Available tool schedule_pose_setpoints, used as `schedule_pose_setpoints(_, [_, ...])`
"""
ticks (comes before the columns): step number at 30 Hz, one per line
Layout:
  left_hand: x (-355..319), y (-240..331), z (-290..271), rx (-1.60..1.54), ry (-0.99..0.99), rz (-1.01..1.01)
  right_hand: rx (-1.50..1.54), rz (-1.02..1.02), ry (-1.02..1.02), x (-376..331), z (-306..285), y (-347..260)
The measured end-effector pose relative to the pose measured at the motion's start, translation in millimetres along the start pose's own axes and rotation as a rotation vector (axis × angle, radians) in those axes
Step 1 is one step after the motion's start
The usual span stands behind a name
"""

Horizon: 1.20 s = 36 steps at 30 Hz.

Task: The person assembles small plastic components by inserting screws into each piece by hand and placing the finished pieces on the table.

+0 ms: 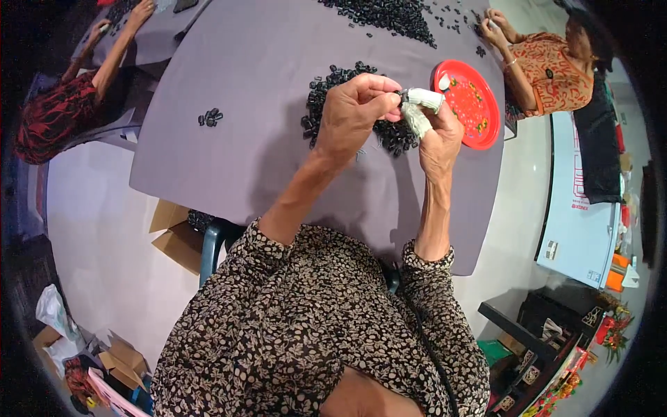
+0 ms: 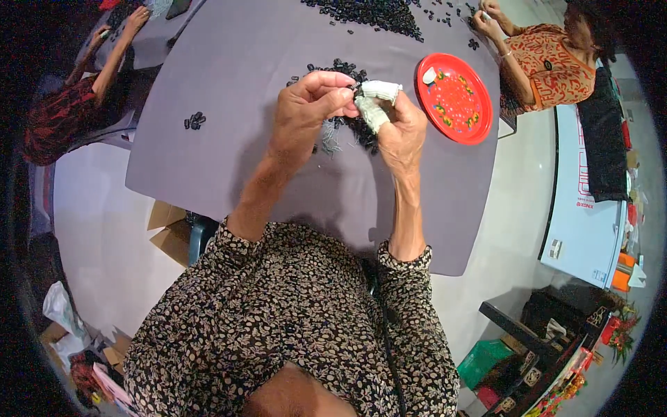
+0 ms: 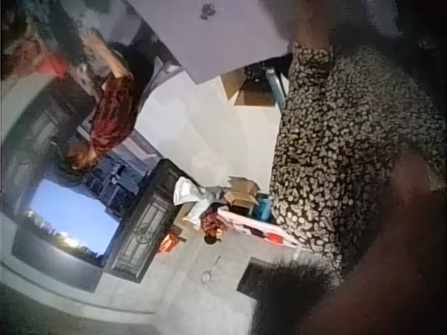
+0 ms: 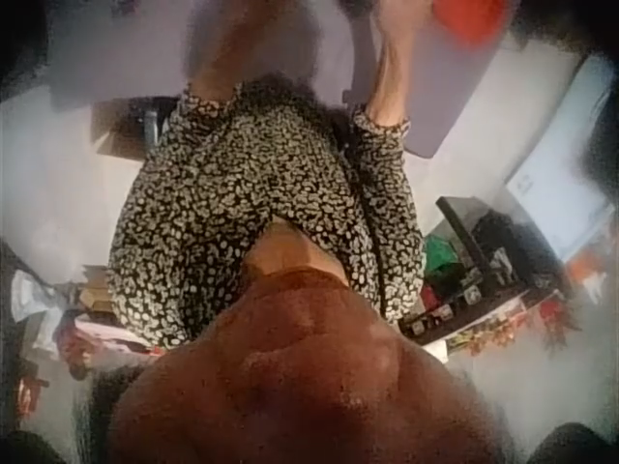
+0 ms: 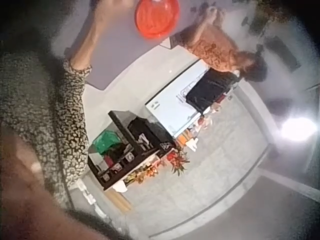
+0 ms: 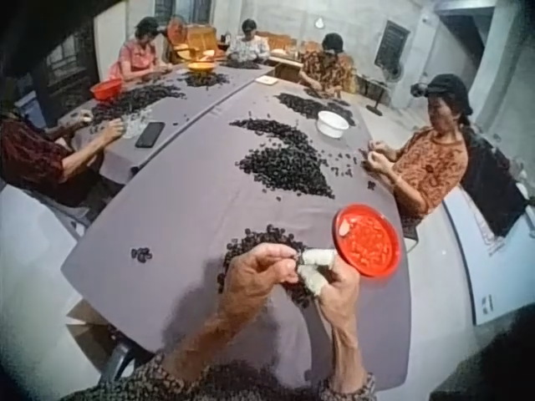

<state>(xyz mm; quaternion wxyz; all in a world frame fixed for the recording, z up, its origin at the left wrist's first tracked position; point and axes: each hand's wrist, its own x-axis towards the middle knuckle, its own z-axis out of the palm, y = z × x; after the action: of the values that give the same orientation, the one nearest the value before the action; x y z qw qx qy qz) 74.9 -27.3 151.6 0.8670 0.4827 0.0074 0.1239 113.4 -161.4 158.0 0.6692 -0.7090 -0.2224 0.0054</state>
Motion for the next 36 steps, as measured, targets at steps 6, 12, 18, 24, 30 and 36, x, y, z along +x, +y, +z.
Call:
schedule_pose_setpoints(6, [1,-1,3,0.019,0.010,0.056,-0.155,-0.115,0.044,-1,2,-2])
schedule_pose_setpoints(12, [-3,9,11,-0.042,0.012,0.042,0.172,-0.048,0.081,2,0,0])
schedule_pose_setpoints(18, [-5,9,13,-0.020,-0.005,0.063,0.273,-0.056,0.054,2,-9,5])
schedule_pose_setpoints(24, [-6,10,16,-0.012,-0.004,0.067,0.384,-0.025,0.039,0,-9,5])
schedule_pose_setpoints(30, [-8,14,16,0.009,-0.037,0.060,0.576,-0.021,-0.029,4,-12,8])
schedule_pose_setpoints(36, [-7,7,13,0.013,-0.014,0.075,0.376,0.002,0.017,2,-9,4])
